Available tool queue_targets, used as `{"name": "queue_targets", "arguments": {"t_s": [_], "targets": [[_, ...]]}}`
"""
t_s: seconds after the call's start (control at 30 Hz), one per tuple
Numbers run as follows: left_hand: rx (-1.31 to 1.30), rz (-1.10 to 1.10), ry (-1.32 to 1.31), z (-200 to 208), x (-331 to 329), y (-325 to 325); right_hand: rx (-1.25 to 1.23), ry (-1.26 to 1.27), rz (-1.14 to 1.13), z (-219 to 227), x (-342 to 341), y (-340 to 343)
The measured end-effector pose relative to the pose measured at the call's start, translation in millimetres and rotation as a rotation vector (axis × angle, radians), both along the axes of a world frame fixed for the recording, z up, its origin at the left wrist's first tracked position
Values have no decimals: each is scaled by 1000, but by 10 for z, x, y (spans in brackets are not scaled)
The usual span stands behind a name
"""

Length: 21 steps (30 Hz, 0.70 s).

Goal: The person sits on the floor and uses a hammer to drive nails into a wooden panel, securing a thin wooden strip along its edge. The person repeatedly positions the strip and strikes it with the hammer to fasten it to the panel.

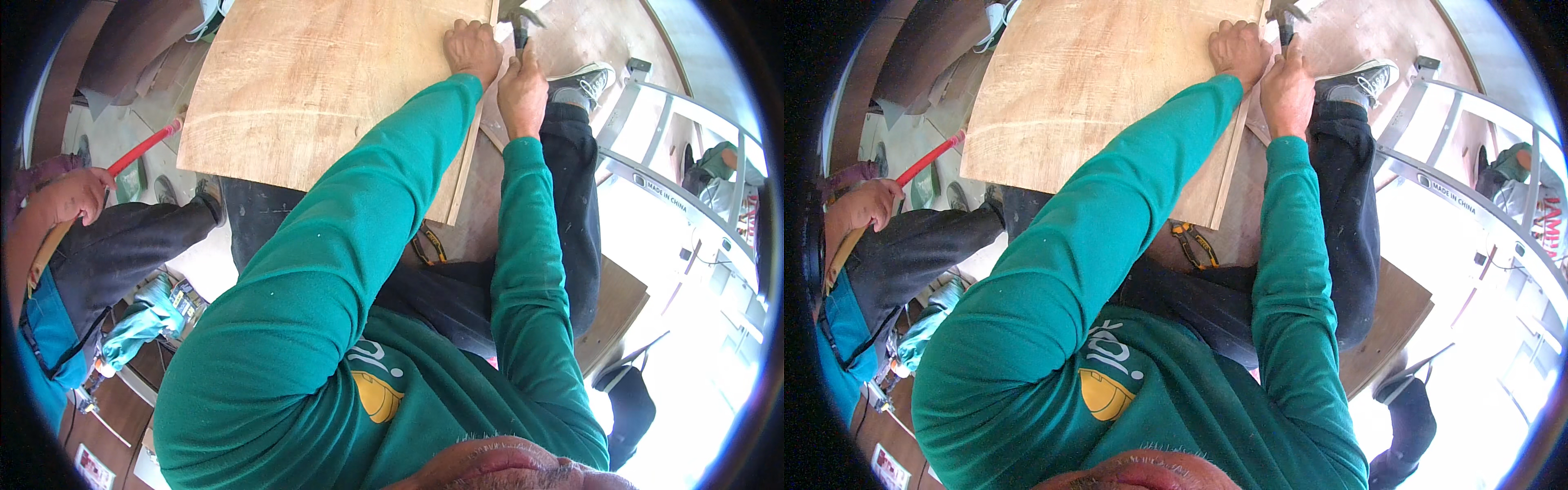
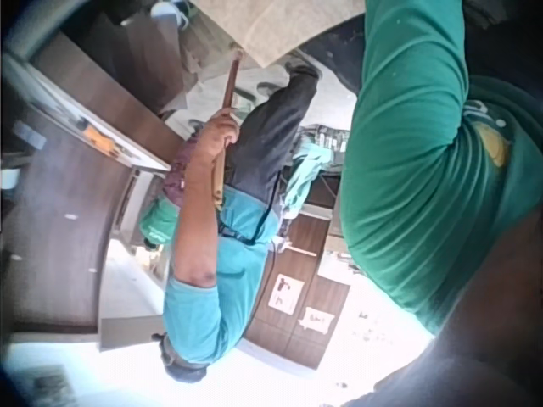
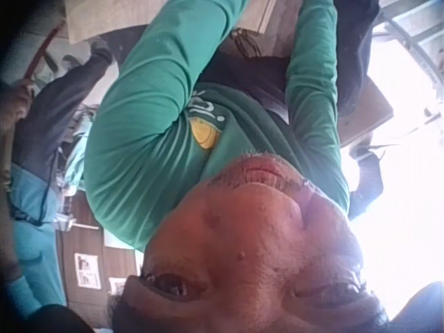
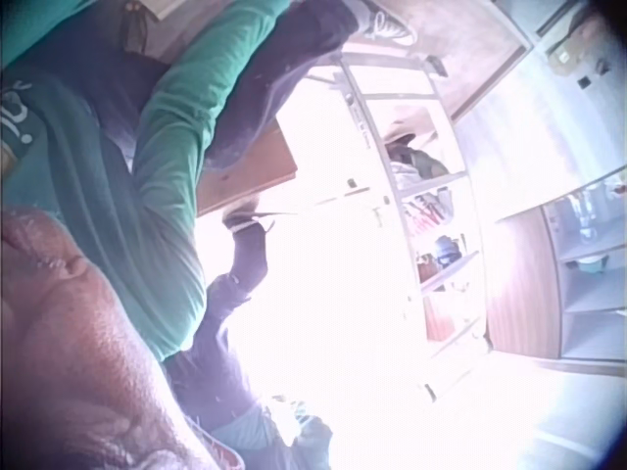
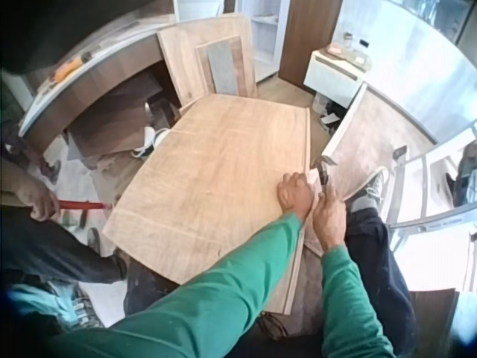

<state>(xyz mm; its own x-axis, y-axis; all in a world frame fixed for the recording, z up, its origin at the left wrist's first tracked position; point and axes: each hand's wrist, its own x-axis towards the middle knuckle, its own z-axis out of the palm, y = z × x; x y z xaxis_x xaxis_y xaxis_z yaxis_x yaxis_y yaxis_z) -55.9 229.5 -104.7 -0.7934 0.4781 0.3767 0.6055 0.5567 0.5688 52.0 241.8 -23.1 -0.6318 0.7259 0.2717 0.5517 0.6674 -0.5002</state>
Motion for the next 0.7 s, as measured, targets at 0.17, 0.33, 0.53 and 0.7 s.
{"name": "queue_targets", "arguments": {"t_s": [0.17,0.33,0.53,0.7], "targets": [[-5,-49,-37,1,18,22,9,-62,46,-43,-82,198],[-50,31,-2,-23,-15,14,34,39,23,151,-83,9],[4,-24,-8,-32,22,68,-40,-100,-25,-157,-25,143],[0,10,-3,-41,1,28,3,-10,7,80,-94,121]]}}
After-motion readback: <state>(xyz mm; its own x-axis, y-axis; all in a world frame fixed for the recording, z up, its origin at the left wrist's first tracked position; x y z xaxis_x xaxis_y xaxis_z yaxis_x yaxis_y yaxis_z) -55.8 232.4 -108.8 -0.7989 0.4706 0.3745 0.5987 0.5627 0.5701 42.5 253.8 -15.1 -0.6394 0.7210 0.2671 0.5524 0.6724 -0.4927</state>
